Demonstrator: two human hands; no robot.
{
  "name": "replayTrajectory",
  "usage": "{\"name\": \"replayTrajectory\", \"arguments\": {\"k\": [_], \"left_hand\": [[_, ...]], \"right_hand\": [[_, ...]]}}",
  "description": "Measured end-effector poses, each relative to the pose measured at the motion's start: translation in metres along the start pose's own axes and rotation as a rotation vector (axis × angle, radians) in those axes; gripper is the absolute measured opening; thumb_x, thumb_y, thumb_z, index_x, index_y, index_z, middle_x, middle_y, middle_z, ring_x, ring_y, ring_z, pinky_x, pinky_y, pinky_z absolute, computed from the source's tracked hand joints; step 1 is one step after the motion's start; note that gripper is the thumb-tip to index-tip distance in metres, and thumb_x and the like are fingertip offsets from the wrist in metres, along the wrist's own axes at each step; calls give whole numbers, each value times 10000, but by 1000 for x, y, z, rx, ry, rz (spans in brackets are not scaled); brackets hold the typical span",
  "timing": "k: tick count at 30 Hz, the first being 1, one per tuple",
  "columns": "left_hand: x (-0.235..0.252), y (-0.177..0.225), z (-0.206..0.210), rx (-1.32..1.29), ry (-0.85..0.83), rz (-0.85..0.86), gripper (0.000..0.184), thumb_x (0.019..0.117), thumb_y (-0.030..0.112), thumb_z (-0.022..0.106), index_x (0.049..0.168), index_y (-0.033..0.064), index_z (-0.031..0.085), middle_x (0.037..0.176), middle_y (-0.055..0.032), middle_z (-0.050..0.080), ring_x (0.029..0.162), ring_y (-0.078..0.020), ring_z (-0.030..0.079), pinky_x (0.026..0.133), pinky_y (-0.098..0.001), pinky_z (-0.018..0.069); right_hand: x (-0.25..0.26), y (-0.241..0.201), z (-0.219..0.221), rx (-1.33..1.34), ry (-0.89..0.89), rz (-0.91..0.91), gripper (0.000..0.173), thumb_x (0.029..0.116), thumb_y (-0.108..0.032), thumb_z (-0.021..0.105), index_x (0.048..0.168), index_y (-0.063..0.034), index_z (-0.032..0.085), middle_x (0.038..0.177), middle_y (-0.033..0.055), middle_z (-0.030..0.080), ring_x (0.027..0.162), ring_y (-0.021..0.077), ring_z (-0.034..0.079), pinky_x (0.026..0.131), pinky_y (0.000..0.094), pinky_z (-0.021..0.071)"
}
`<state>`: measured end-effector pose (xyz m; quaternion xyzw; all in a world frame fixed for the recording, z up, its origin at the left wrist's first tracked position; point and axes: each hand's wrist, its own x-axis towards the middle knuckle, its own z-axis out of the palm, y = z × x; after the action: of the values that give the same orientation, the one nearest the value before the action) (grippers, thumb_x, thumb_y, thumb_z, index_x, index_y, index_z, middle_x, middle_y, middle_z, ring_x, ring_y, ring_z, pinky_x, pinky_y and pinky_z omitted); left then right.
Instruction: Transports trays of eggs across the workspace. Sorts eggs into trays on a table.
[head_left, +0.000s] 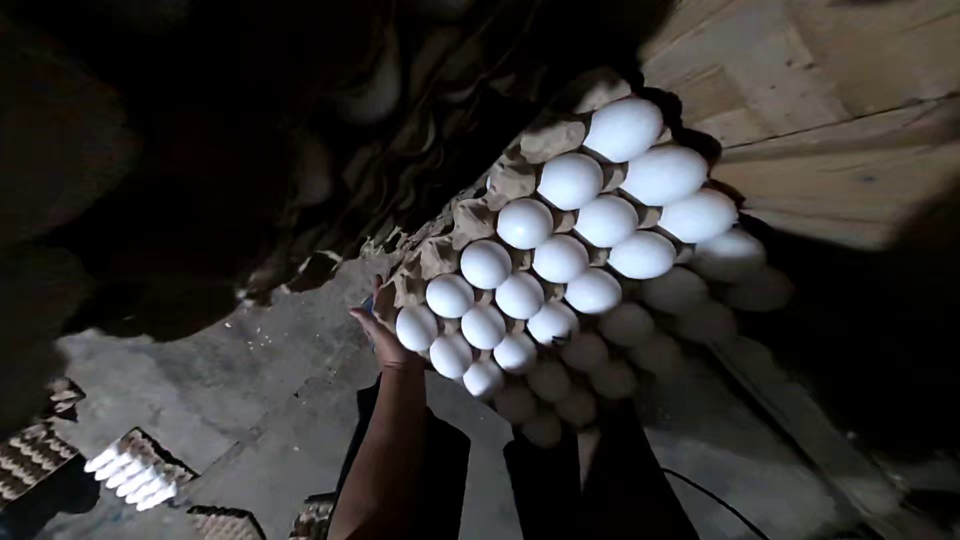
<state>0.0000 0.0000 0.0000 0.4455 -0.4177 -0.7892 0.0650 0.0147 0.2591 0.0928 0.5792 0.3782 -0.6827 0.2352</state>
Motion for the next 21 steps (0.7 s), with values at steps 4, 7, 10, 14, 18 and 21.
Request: {"name": "replayTrajectory", "arguments": {"k": [4, 7, 10, 14, 18, 21], "left_hand": [[-36, 14, 5, 85, -38, -80, 1234, 745, 998, 175, 1644, 153, 152, 1607, -95, 401, 1442, -217, 435, 1161, -485, 416], [-51, 11, 4, 105, -80, -97, 1341, 677, 1043, 184, 1657, 148, -6, 1689, -124, 229, 1528, -236, 294, 1211, -490, 335], [-58, 12, 27, 8, -102, -69, 1287, 671, 1034, 298, 1591, 135, 268, 1493, -96, 521, 1363, -204, 512, 1100, -465, 474], [-53, 36, 87, 38, 60, -29, 947, 910, 834, 52, 1395, 148, 490, 1167, -46, 683, 1084, -127, 662, 913, -369, 579], [-48, 60, 104, 42, 64, 4, 908, 957, 772, 24, 1531, 166, 381, 1402, -57, 588, 1275, -140, 570, 1041, -382, 510], [-43, 42, 89, -146, -24, 62, 769, 968, 772, 245, 1238, 129, 569, 1000, -20, 727, 952, -114, 711, 831, -344, 612]], "right_hand": [[10, 13, -15, -143, 259, -263, 499, 1136, -388, 192, 1393, -73, 481, 1126, 7, 634, 942, 21, 598, 782, 226, 541], [26, -4, 2, 129, 143, -506, 782, 1035, -663, 19, 1452, -149, 436, 1239, 2, 653, 1096, 72, 640, 894, 318, 582], [31, -10, 11, 251, -31, -574, 718, 1015, -719, 119, 1309, -227, 551, 1103, -64, 713, 1020, 44, 686, 830, 296, 619], [8, -20, 40, 257, -14, -518, 609, 1057, -641, 157, 1185, -231, 589, 981, -70, 713, 922, 47, 697, 771, 295, 620], [1, -21, 54, 351, -88, -520, 607, 1065, -617, 187, 1194, -193, 602, 988, -36, 721, 920, 76, 706, 773, 321, 624], [2, -26, 58, 225, -12, -575, 539, 1094, -547, 173, 1252, -203, 557, 1018, -70, 699, 944, 31, 687, 786, 268, 616]]}}
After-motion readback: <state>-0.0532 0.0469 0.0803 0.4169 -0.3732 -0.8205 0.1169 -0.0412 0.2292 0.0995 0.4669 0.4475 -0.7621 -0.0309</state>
